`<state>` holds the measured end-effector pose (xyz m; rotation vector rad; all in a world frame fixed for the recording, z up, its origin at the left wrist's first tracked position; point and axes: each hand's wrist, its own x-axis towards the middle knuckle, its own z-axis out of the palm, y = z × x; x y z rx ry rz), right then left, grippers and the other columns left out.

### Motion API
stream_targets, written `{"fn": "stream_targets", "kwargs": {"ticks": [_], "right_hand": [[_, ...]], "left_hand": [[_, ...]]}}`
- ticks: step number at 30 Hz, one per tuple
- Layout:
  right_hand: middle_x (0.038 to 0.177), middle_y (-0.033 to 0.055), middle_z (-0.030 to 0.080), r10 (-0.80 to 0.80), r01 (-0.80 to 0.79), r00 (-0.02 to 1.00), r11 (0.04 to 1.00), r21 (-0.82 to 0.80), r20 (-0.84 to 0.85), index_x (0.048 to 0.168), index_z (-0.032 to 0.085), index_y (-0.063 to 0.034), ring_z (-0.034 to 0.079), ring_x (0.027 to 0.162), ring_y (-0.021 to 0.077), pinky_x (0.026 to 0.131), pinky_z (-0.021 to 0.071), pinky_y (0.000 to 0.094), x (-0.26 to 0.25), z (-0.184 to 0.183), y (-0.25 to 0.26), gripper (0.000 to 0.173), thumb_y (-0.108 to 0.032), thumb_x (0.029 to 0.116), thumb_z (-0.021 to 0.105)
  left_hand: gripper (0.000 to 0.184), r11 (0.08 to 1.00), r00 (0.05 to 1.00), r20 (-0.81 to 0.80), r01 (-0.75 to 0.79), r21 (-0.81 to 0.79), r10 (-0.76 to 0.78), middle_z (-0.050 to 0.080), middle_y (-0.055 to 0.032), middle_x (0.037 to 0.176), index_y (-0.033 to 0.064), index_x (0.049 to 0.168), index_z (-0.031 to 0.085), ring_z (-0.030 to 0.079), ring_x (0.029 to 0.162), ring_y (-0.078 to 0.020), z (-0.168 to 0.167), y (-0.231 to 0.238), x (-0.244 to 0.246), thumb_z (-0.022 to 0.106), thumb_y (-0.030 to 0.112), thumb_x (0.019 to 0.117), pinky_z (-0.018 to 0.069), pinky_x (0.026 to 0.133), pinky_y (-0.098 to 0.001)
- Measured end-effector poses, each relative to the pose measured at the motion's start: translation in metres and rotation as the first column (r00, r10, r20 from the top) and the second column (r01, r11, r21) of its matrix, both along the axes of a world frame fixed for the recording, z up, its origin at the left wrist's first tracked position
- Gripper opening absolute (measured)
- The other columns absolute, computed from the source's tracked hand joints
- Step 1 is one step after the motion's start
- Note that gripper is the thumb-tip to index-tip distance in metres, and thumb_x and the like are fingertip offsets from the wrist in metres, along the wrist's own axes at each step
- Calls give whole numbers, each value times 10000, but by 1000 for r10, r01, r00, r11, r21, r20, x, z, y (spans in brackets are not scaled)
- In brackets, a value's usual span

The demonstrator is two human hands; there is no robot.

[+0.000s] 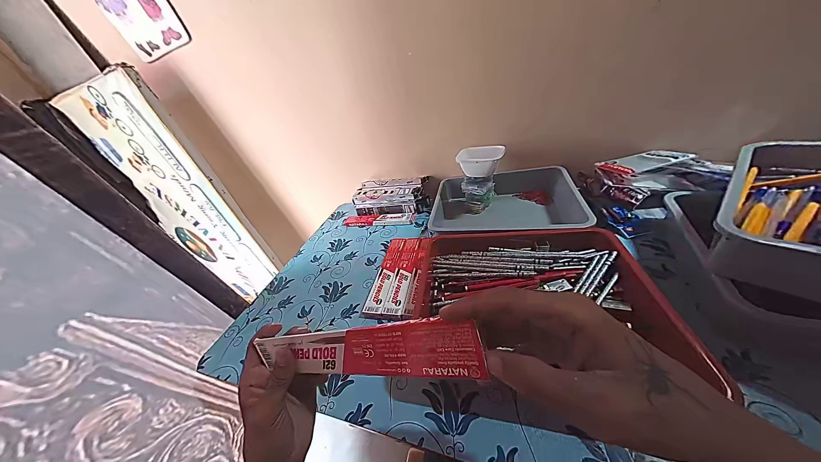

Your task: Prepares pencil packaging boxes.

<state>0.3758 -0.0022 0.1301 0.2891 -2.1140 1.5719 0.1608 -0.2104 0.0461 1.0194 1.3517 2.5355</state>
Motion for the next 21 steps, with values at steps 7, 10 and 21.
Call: {"fn": "stream_targets", "kwargs": {"ticks": [7,10,21], "right_hand": [[1174,11,712,-14,15,995,1000,-5,96,1355,631,-88,703,978,23,768,604,170,-4,-3,5,321,-168,1060,531],[1138,25,715,4,-8,998,998,66,61,1340,626,-66,698,957,10,774,592,153,-7,-7,11,307,-159,1063,534],[1127,-2,717,295,-286,950,953,-96,98,1303,630,13,678,913,-18,789,578,157,-31,-31,49,309,7,1005,543]], "left_hand": [[390,993,987,-127,-103,-52,96,739,71,1080,207,1248,495,740,874,-74,3,-11,-7,690,380,958,619,624,-221],[359,988,978,-167,-137,-71,124,738,71,1071,190,1250,483,739,822,-70,7,-14,-6,666,347,983,608,577,-212],[324,975,955,-250,-191,-117,157,726,111,1083,207,1233,476,723,771,-32,13,-13,4,672,286,989,584,515,-183]]}}
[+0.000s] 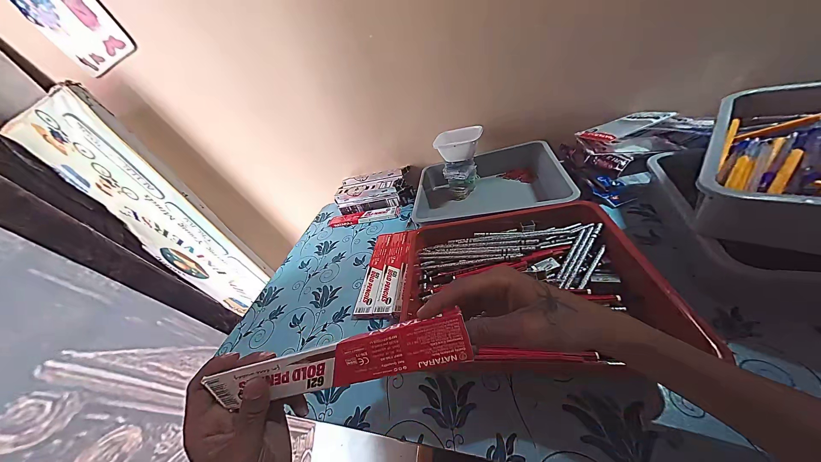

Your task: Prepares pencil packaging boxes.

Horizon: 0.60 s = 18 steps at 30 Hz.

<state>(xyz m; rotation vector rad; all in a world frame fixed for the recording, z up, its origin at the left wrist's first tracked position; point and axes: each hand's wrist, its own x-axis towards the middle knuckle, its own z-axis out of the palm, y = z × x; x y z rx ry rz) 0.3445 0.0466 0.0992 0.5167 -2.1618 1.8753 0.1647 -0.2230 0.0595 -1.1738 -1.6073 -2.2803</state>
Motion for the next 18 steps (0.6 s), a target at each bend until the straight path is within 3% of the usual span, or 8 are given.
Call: {"fn": "stream_targets", "kwargs": {"ticks": [2,4,8,13,18], "right_hand": [[1118,-13,717,18,-18,1000,999,-27,0,1302,630,5,684,924,-9,790,584,161,1,1,0,298,-21,1014,558],[1133,-6,709,18,-18,1000,1000,-9,3,1309,630,-1,676,930,-14,783,577,154,3,2,-2,302,-47,1016,572],[1204,93,689,82,-76,995,990,122,-48,1336,596,55,653,989,-1,820,545,150,2,-1,-4,359,-4,984,554],[1128,60,705,-1,2,1000,993,120,-9,1280,634,41,642,888,-36,758,538,131,3,0,-5,323,10,966,567],[954,-34,704,-110,108,993,993,58,33,1195,661,12,628,729,-65,623,534,114,1,-1,-3,255,4,954,579]], "left_hand": [[289,1000,1000,29,5,-2,-5,722,103,1068,185,1241,457,716,738,-35,-3,2,-1,622,272,1021,578,502,-183],[323,1000,999,47,12,-3,-11,727,102,1056,191,1245,473,721,753,-40,-5,3,-1,651,307,1002,589,522,-191],[324,999,1000,7,9,-45,-9,722,128,1073,216,1253,491,723,808,-25,-1,1,3,664,303,993,599,557,-184],[270,998,999,-4,36,-56,-37,724,123,1074,216,1257,482,717,752,-26,-2,0,1,615,245,1025,582,513,-181],[218,998,998,64,8,-65,-4,725,122,1043,186,1242,458,710,701,-23,-2,3,1,547,159,1045,577,491,-179]]}}
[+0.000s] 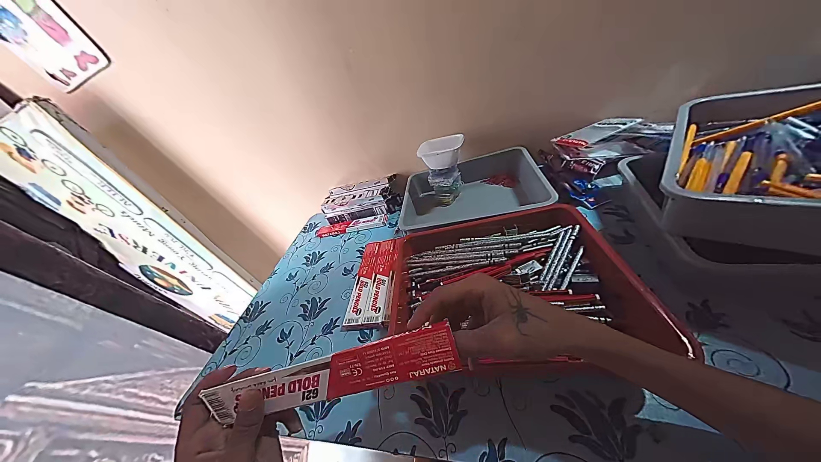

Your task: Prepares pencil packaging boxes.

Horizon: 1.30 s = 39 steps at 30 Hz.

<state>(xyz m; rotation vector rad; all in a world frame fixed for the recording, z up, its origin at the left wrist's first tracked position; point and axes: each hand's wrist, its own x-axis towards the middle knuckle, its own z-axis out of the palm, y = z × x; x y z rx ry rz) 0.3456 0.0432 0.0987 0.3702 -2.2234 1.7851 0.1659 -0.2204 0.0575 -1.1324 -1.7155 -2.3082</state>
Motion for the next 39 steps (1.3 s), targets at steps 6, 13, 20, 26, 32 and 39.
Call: {"fn": "stream_targets", "kwargs": {"ticks": [6,13,20,26,32,39], "right_hand": [[813,-96,701,-32,39,999,981,-191,42,1176,660,-41,673,704,-25,651,583,155,1,2,-10,220,5,968,603],[940,-15,706,-219,278,904,954,114,-367,1103,577,-31,673,841,-49,719,561,101,14,8,-42,208,-227,1038,598],[784,47,658,-36,575,740,553,604,-671,1180,659,-129,626,675,162,570,478,257,28,23,-42,196,-123,1060,504],[764,46,642,110,483,838,309,820,-535,1115,643,-126,591,570,200,446,421,320,36,27,-38,233,-62,1028,437],[634,6,580,105,377,903,272,885,-417,991,649,-120,567,481,169,397,412,308,34,17,-37,169,-73,975,488],[610,1,547,125,444,862,277,852,-490,1010,633,-101,528,462,153,392,384,287,33,20,-40,199,-64,1016,438]], "left_hand": [[168,991,956,263,124,50,-133,751,64,988,152,1232,475,714,712,-16,-14,9,-10,448,132,1068,561,517,-148],[250,955,849,439,258,145,-295,766,31,921,156,1189,594,669,620,3,-31,22,-10,374,136,1071,526,514,-130],[300,938,762,547,300,175,-346,773,-32,942,103,1159,645,733,740,-77,-28,25,-1,363,123,1061,607,626,-217],[216,927,735,587,368,77,-341,768,-32,875,117,1100,661,687,609,-40,-28,22,-8,455,133,1036,541,498,-162],[242,952,763,606,304,-26,-227,749,-29,849,85,1170,566,666,570,-35,-23,18,-13,365,83,1035,540,482,-158],[297,944,700,669,329,7,-249,741,-5,817,106,1139,594,634,533,-4,-23,20,-11,312,81,1053,518,473,-131]]}}
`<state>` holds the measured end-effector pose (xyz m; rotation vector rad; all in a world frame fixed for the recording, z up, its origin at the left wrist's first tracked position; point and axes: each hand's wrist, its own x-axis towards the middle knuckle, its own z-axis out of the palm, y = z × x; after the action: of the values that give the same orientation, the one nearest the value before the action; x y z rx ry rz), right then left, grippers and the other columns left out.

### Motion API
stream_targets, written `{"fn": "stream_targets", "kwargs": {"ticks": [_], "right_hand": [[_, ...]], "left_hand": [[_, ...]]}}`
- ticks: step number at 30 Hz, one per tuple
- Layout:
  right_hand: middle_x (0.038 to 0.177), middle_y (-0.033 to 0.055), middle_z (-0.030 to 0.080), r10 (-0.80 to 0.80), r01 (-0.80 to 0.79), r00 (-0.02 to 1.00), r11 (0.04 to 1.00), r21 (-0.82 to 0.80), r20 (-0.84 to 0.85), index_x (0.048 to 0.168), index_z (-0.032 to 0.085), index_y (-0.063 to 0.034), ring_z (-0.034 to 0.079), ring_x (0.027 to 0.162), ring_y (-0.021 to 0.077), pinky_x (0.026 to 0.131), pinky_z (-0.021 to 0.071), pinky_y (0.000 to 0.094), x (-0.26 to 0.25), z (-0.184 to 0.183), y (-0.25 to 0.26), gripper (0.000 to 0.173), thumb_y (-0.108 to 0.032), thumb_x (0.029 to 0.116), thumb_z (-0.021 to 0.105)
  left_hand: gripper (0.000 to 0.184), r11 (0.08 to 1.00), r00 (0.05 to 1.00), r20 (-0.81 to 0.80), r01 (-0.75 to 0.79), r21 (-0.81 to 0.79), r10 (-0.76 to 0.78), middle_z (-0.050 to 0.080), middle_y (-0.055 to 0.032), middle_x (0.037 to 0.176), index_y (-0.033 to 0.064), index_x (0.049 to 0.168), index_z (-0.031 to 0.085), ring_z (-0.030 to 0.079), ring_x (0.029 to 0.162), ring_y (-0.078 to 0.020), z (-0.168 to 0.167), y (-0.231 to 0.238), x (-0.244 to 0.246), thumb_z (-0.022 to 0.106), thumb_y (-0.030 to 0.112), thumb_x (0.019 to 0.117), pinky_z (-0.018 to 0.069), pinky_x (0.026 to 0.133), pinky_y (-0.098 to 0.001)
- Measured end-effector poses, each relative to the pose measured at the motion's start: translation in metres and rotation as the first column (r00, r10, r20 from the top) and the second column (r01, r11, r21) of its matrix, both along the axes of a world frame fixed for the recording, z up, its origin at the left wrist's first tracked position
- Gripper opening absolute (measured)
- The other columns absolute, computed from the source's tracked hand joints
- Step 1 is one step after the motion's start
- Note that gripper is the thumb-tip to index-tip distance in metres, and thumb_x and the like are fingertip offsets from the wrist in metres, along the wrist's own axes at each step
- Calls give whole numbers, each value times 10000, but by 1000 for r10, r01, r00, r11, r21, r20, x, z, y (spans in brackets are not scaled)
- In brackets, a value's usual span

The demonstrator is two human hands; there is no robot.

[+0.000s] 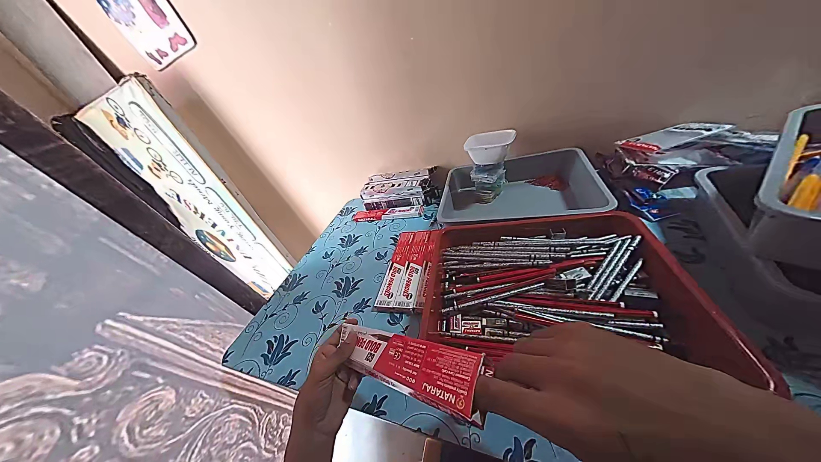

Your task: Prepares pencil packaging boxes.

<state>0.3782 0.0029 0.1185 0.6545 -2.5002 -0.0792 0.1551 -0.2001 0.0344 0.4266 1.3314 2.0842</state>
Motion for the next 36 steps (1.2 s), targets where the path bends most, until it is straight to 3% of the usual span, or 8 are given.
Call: {"fn": "stream_targets", "kwargs": {"ticks": [7,10,12,15,18,24,32,36], "right_hand": [[643,21,548,32,-50,980,995,-89,-195,1064,623,-93,519,512,159,460,403,271,-5,1,0,188,-95,1063,435],[706,33,592,27,-62,967,990,-131,-252,1080,617,-108,558,586,170,520,436,269,-2,4,-1,167,-122,1077,451],[725,41,597,39,-84,963,984,-157,-268,1054,597,-110,568,617,171,545,442,266,-2,4,-1,157,-133,1087,445],[731,41,601,32,-87,952,982,-169,-304,1048,570,-112,581,638,173,588,467,264,-3,-1,-5,170,-168,1103,419],[700,37,576,8,-85,947,970,-229,-320,1065,573,-111,562,608,175,570,457,266,-5,-8,-11,166,-189,1095,430],[659,28,523,-57,-60,942,941,-334,-330,1017,530,-115,510,563,163,539,419,246,-1,-10,-24,103,-165,1071,457],[916,90,660,60,-128,972,947,-296,-227,1073,591,-121,621,774,188,645,478,254,-3,-18,-33,136,-251,1065,552],[1111,161,657,85,-155,979,902,-403,-187,1080,659,-92,644,994,184,849,511,216,3,-16,-42,165,-232,1054,576]], "left_hand": [[297,996,998,56,34,88,-39,752,-36,853,102,1126,626,662,575,-24,-5,3,2,339,97,1047,532,495,-145],[307,989,998,17,65,132,-67,764,-43,973,124,1254,584,744,765,-93,-11,4,0,378,112,1027,613,631,-222],[276,988,999,12,47,145,-49,767,-35,955,143,1203,615,748,775,-101,-11,6,4,413,136,1014,616,633,-234],[293,989,996,43,-77,125,72,745,4,831,140,1080,615,725,699,-63,-8,15,15,325,141,1037,605,599,-217],[344,976,998,25,-69,207,65,747,39,928,146,1186,552,734,784,-62,-13,21,22,261,64,1023,616,651,-229],[516,982,981,117,-166,93,155,658,61,677,140,788,617,636,581,10,-7,35,37,223,195,1117,534,530,-143],[596,970,946,274,-212,116,174,629,37,584,151,713,564,572,432,-29,-23,37,31,164,311,1125,462,391,-161],[674,973,937,318,-194,124,147,627,34,580,164,646,557,569,445,-38,-27,36,27,112,354,1116,432,400,-166]]}}
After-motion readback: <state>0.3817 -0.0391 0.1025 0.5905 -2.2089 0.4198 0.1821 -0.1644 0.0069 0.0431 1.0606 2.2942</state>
